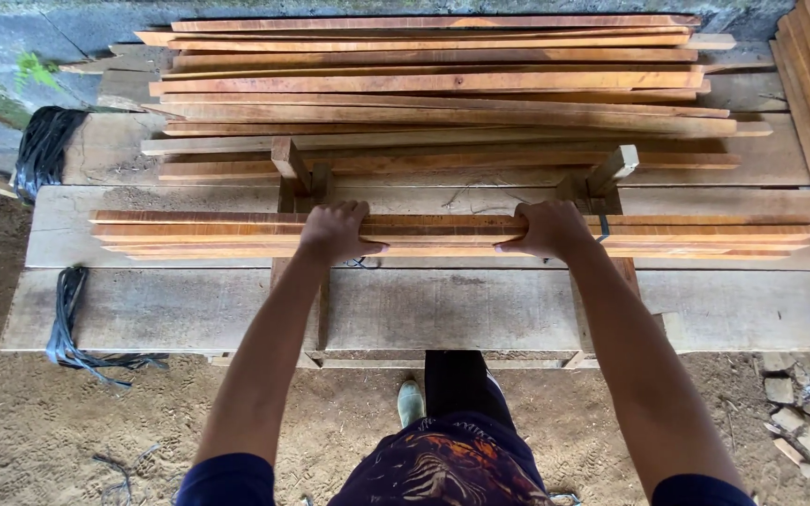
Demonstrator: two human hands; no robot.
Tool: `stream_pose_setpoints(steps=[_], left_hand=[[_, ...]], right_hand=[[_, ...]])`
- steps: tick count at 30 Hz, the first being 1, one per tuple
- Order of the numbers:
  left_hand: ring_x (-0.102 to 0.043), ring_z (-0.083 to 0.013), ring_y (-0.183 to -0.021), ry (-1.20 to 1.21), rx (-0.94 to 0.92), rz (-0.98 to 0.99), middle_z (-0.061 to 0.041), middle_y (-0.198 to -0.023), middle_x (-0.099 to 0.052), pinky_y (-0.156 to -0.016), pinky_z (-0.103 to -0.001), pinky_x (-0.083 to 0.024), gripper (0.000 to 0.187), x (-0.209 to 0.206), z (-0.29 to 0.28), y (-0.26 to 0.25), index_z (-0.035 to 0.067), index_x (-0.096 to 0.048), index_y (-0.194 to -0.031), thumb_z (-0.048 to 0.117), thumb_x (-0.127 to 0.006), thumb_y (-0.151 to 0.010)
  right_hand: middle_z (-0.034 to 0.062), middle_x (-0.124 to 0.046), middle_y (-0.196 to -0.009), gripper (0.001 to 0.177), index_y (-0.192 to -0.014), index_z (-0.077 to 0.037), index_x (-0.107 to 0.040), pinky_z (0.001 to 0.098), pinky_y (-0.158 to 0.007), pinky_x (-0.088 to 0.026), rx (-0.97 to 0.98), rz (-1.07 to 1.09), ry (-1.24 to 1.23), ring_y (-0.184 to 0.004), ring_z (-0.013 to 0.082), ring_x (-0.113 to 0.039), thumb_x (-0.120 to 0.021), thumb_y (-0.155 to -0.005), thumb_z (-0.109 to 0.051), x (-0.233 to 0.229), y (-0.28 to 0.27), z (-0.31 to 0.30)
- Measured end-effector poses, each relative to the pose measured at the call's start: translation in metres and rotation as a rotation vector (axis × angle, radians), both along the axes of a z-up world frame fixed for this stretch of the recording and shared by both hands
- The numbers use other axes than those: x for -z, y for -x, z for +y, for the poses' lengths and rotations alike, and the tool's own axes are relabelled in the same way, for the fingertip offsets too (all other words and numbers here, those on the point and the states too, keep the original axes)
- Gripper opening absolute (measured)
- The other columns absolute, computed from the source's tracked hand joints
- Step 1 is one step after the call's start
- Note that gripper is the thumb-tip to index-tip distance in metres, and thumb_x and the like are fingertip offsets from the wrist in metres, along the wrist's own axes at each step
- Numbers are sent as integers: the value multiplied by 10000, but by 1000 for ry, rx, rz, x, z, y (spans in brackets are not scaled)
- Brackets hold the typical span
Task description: The recorder is bundling small wooden slats together using black strips.
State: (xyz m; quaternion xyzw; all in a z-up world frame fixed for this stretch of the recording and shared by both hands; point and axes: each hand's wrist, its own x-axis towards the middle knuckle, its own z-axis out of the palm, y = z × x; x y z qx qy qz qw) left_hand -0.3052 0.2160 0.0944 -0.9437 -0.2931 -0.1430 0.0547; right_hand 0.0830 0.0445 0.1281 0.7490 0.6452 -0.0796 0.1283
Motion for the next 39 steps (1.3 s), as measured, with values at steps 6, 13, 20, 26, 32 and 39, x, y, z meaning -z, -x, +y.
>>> stream_pose_setpoints(steps=[6,13,20,26,32,39], left_hand=[[-765,-230,-785,-14,-10,-6,-1,-865,-735,-630,-391,-602,703,9,4,0,207,-634,-987,818,-726,-651],[-769,-226,-801,-20,6,-19,-6,-867,-744,-648,-381,-611,684,9,5,-2,200,-641,-986,791,-739,-657],[-746,-227,-858,-5,23,26,-5,-895,-701,-725,-373,-609,706,13,2,-8,192,-634,-1040,789,-745,-680],[-703,-291,-1017,89,125,116,-68,-1059,-641,-871,-441,-584,873,15,-47,-114,128,-554,-1235,704,-801,-627],[-682,-247,-869,-74,143,8,-24,-942,-589,-736,-401,-567,798,49,-89,-240,146,-544,-1130,651,-833,-584],[-705,-215,-906,-34,62,70,1,-931,-634,-792,-360,-592,686,14,-115,-245,183,-570,-1064,636,-839,-625]], right_hand=[[65,-799,-1044,699,-1172,-291,-702,451,-939,-551,27,17,46,-1092,320,-752,-632,-744,-840,-12,6,-1],[82,-794,-1098,719,-1196,-274,-685,464,-965,-543,14,23,62,-1126,333,-742,-599,-769,-847,-18,2,0],[106,-785,-1107,789,-1220,-241,-685,473,-981,-534,-4,94,52,-1136,344,-729,-584,-770,-881,-19,3,1],[99,-770,-1155,816,-1253,-224,-664,479,-1004,-530,-14,147,44,-1158,346,-715,-602,-760,-871,-18,-1,-1],[41,-751,-1191,770,-1294,-258,-605,517,-976,-540,-117,212,5,-1149,327,-717,-670,-729,-777,31,-44,8],[112,-709,-1287,711,-1465,-175,-472,563,-1010,-535,-296,286,70,-1172,405,-701,-716,-830,-383,20,-110,-26]])
